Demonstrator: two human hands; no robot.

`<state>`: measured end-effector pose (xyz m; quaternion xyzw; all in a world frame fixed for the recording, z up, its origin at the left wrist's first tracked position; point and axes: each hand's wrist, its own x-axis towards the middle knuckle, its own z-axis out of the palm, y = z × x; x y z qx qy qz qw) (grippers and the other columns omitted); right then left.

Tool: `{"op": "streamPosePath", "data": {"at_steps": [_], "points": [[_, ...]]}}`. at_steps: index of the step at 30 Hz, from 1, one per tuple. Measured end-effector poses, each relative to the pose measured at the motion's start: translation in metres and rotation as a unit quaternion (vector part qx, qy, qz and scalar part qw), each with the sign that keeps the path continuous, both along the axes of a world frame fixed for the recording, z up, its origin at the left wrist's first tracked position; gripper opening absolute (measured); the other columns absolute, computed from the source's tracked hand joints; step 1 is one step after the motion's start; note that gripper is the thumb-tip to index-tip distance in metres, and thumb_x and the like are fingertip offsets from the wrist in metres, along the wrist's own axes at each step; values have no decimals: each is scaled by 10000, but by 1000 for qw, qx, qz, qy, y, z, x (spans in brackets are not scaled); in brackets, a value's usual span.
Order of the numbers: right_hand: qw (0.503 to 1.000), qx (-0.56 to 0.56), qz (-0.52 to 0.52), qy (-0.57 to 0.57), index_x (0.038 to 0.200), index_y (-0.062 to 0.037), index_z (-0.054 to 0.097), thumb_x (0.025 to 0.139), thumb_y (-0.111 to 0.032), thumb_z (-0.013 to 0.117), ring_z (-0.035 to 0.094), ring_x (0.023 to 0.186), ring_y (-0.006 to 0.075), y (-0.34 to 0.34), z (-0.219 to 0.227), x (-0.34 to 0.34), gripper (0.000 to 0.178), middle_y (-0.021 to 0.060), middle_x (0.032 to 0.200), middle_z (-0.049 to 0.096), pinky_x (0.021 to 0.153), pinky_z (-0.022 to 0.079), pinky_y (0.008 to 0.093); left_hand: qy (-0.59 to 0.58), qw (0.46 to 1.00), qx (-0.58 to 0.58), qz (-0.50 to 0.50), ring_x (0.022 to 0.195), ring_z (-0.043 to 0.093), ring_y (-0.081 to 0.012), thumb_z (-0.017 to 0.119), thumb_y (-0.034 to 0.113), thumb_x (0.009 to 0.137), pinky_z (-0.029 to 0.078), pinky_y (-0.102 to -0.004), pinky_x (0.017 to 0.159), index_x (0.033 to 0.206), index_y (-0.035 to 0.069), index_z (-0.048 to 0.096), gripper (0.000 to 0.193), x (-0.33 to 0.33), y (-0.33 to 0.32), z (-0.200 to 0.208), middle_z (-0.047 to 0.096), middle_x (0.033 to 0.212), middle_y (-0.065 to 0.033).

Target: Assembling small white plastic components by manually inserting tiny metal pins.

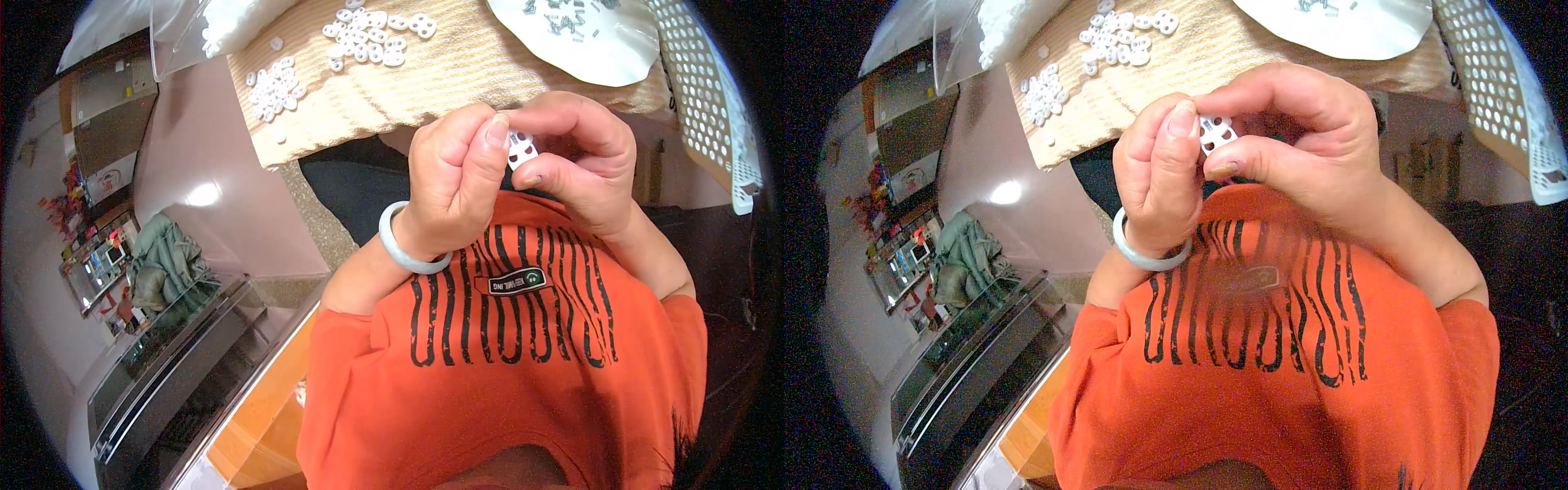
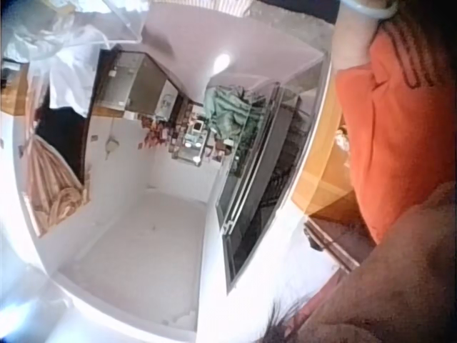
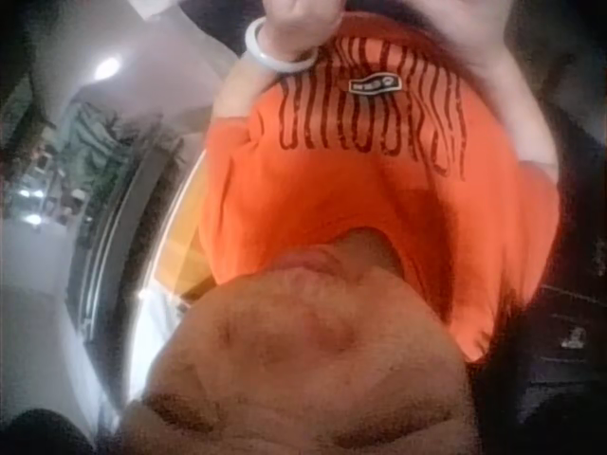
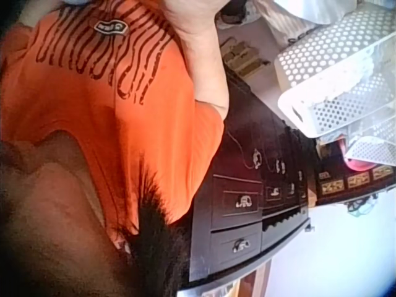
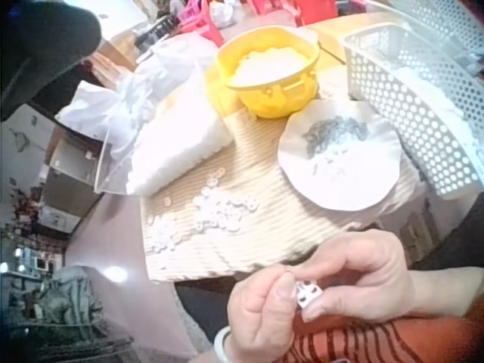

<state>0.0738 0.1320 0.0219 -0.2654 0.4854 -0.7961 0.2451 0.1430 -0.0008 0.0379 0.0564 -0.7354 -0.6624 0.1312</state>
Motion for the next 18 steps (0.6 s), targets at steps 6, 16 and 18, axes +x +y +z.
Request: {"op": "streamPosePath", "data": {"at_steps": [6, 16, 18], "points": [[997, 28, -17, 67, 917, 25, 632, 702, 8, 714, 559, 701, 70, 2, -5, -2, 230, 29, 802, 604, 611, 445, 189, 17, 999, -48, -7, 471, 462, -218, 464, 76, 885, 362, -302, 460, 739, -20, 502, 179, 0, 0, 2, 475, 574, -107], [988, 33, -40, 148, 909, 31, 617, 713, -18, 708, 561, 659, 90, 3, -5, -2, 223, 54, 769, 605, 581, 439, 203, 58, 995, -85, 10, 474, 454, -226, 449, 76, 888, 361, -314, 459, 746, -30, 490, 182, 0, 6, 4, 467, 580, -111], [987, 35, -33, 156, 906, 31, 614, 709, -25, 711, 565, 651, 99, 4, -6, -2, 226, 60, 758, 602, 570, 436, 209, 76, 992, -103, 7, 478, 459, -232, 447, 70, 888, 367, -315, 462, 761, -35, 494, 171, 1, 6, 2, 475, 592, -116]]}}
